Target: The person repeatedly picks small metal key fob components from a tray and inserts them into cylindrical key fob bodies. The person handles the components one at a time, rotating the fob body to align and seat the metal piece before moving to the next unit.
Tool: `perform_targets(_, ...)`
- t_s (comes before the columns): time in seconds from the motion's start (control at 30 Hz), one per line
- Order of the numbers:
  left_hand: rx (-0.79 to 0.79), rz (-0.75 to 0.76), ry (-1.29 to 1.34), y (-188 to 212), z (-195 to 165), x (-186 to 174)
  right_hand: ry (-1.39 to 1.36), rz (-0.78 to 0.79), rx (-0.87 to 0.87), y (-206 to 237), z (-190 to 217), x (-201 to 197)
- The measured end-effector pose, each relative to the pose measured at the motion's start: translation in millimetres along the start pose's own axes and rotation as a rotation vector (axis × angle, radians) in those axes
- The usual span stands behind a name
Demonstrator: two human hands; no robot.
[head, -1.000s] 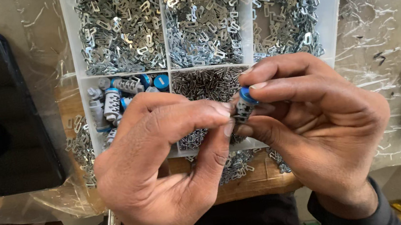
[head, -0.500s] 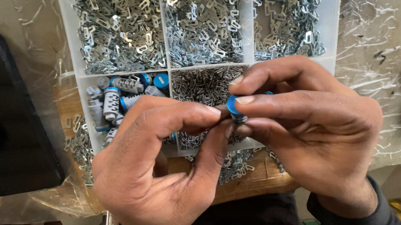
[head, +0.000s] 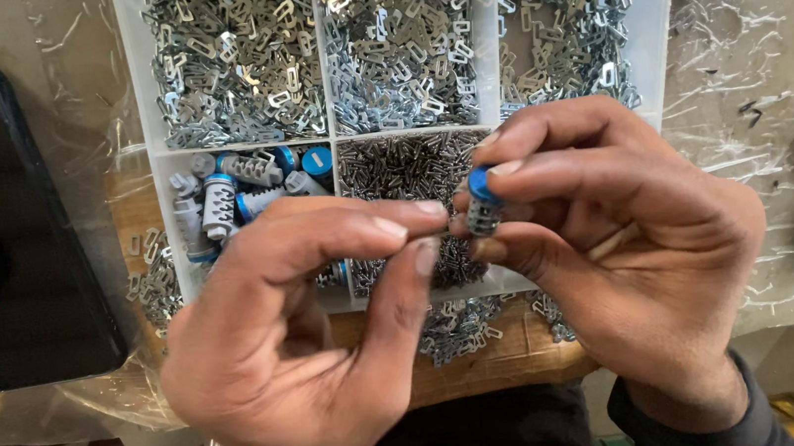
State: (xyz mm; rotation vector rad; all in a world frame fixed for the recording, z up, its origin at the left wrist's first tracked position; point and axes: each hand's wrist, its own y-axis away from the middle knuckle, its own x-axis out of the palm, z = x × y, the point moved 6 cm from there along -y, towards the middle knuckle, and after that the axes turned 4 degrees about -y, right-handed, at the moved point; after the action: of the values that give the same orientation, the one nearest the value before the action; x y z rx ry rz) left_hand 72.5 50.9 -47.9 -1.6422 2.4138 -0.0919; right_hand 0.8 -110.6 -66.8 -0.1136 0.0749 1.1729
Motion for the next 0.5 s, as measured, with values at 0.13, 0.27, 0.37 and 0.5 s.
perform_targets(0.13,0.03,-0.011,0.026,8,1,2,0.112,-0.028,0.01,2,-3,-4)
perform_targets(0.27,0.036,0.014,-0.054,12,1,0,0.025,-0.02,-0.009,8,0,-1)
perform_targets(0.37,0.013,0.015,-0.085,11,3,-2,0.01,0.022,-0.053,8,3,3)
perform_targets(0.5,0.048,0.041,-0.155,7,-1,-2,-0.016,0.045,-0.071,6,5,6)
